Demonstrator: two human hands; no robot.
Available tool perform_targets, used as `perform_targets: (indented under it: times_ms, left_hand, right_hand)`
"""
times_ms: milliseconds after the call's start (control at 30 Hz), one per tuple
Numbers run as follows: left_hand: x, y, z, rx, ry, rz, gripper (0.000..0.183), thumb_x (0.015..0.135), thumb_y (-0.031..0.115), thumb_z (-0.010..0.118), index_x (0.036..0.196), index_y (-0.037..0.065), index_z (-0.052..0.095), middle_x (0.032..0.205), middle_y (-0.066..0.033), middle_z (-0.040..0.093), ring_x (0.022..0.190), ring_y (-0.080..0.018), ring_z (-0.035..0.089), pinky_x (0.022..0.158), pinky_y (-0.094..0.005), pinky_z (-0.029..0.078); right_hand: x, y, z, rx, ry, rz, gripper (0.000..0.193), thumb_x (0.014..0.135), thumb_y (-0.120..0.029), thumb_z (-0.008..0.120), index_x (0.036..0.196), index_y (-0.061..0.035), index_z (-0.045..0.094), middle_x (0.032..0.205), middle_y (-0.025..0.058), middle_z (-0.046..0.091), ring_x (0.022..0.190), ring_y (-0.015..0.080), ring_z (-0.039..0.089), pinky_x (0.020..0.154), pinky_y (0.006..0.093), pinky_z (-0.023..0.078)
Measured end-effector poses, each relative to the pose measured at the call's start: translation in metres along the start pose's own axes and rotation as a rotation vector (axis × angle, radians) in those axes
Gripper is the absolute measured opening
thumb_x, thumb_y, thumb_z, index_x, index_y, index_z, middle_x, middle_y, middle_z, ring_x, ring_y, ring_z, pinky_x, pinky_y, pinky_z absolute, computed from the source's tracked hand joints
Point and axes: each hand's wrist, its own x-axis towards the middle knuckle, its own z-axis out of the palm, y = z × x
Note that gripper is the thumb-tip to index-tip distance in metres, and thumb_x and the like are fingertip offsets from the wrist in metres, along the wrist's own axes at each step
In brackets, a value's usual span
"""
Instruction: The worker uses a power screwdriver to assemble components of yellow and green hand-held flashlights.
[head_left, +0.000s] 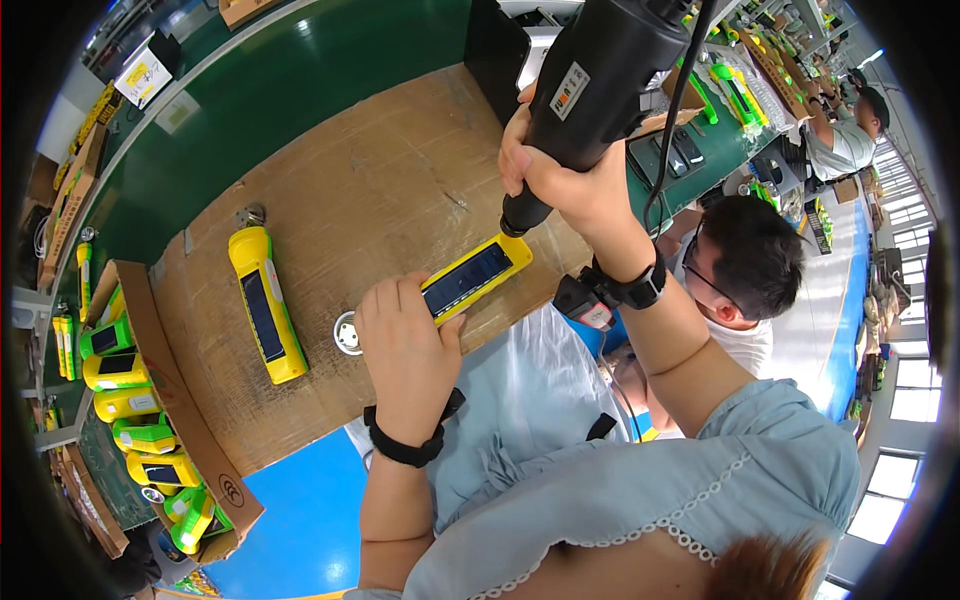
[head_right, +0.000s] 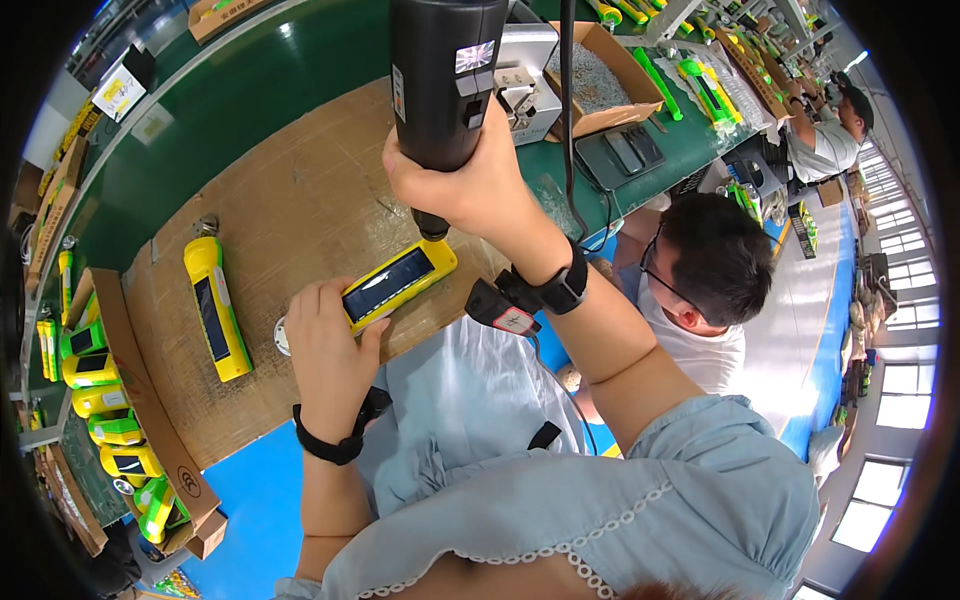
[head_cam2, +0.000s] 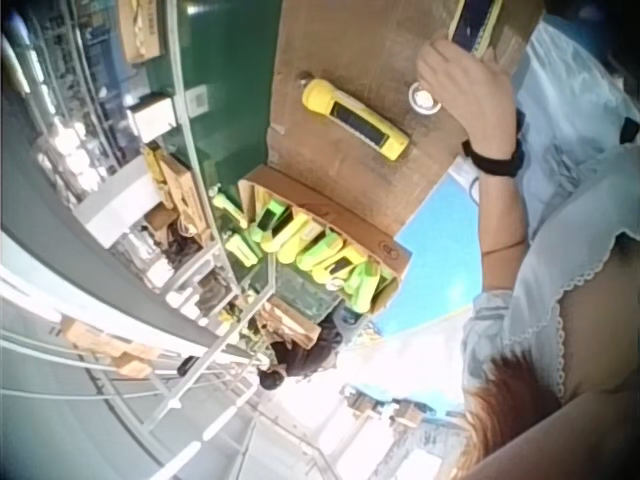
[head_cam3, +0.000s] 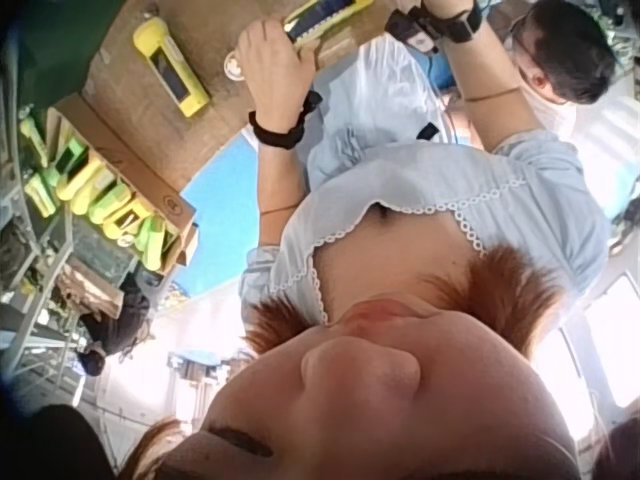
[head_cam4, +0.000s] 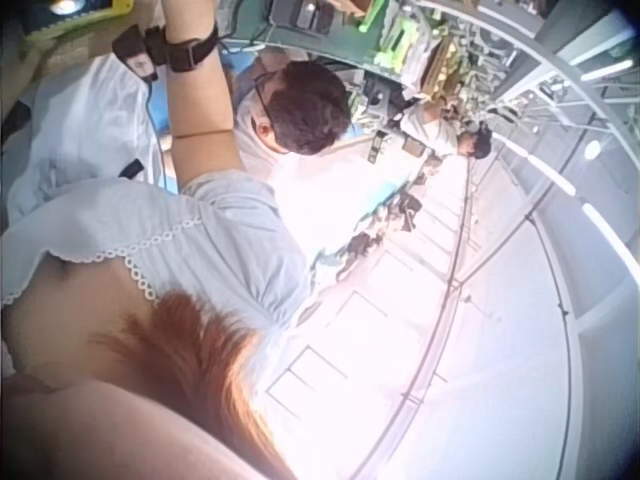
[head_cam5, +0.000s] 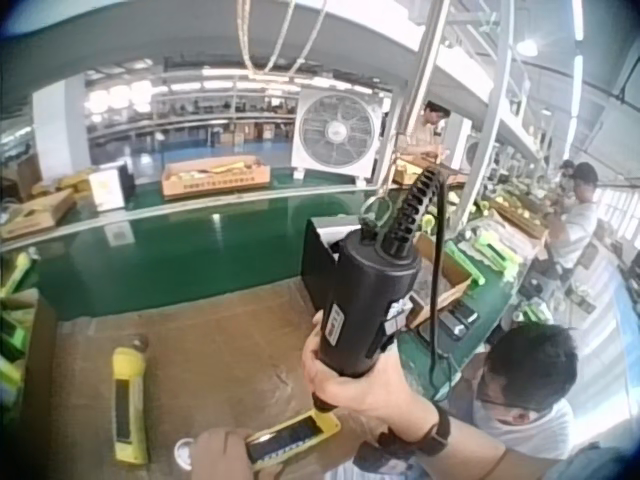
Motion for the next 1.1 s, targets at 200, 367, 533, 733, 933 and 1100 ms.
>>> perform_targets:
  times_ms: [200,367,533,733,933,1100]
  left_hand:
    - [0.0,0.001,0.002,0.034,-0.056,-0.015,0.046,0.064,0.011,0.077,0.104,0.002,0.056,0.094,-0.0136,0.053,0.093,-0.0316,0.051,0.082,-0.041,0.039]
    - [-0.002,0.003,-0.003,0.004,-0.049,-0.011,0.045,0.063,0.011,0.076,0.103,0.001,0.057,0.097,-0.0157,0.054,0.093,-0.0355,0.051,0.081,-0.0427,0.04]
    - [-0.003,0.001,-0.001,0.019,-0.021,-0.001,0.046,0.064,0.011,0.076,0.104,0.001,0.056,0.097,-0.0161,0.054,0.094,-0.0359,0.05,0.082,-0.043,0.04]
    - [-0.003,0.003,-0.001,0.013,-0.022,0.004,0.045,0.065,0.012,0.076,0.105,0.001,0.056,0.097,-0.0161,0.053,0.094,-0.0359,0.05,0.082,-0.0432,0.04]
    - [-0.005,0.001,-0.001,0.014,-0.016,0.004,0.045,0.066,0.013,0.075,0.105,0.001,0.056,0.097,-0.0162,0.053,0.094,-0.0359,0.05,0.081,-0.043,0.04]
    - [-0.004,0.001,0.0,0.004,0.004,0.023,0.045,0.066,0.012,0.075,0.105,0.001,0.056,0.097,-0.0162,0.054,0.093,-0.0355,0.05,0.08,-0.0429,0.04]
  right_hand:
    - [-0.008,-0.005,-0.001,0.245,0.104,-0.006,0.045,0.069,0.008,0.064,0.109,-0.0008,0.046,0.071,0.0042,0.059,0.062,0.011,0.058,0.056,0.0255,0.047]
    - [0.016,-0.044,-0.049,0.106,0.449,-0.463,0.044,0.079,0.0,0.054,0.12,0.0083,0.041,0.064,0.0092,0.058,0.055,0.0149,0.057,0.056,0.0268,0.048]
    - [0.052,-0.04,-0.073,-0.209,0.63,-0.516,0.042,0.079,0.004,0.056,0.119,0.0113,0.042,0.066,0.012,0.058,0.055,0.0187,0.059,0.058,0.0323,0.051]
    - [0.068,-0.017,-0.084,-0.256,0.563,-0.4,0.033,0.072,0.003,0.062,0.102,0.0014,0.049,0.065,0.0067,0.058,0.054,0.0159,0.06,0.054,0.0284,0.05]
    - [0.073,-0.019,-0.085,-0.097,0.5,-0.206,0.024,0.073,0.005,0.061,0.092,0.0008,0.047,0.065,0.0082,0.057,0.05,0.017,0.056,0.048,0.0286,0.047]
    - [0.022,-0.035,-0.067,0.149,0.326,-0.18,0.042,0.075,0.001,0.06,0.114,0.002,0.044,0.064,0.0117,0.056,0.052,0.0197,0.057,0.051,0.0323,0.048]
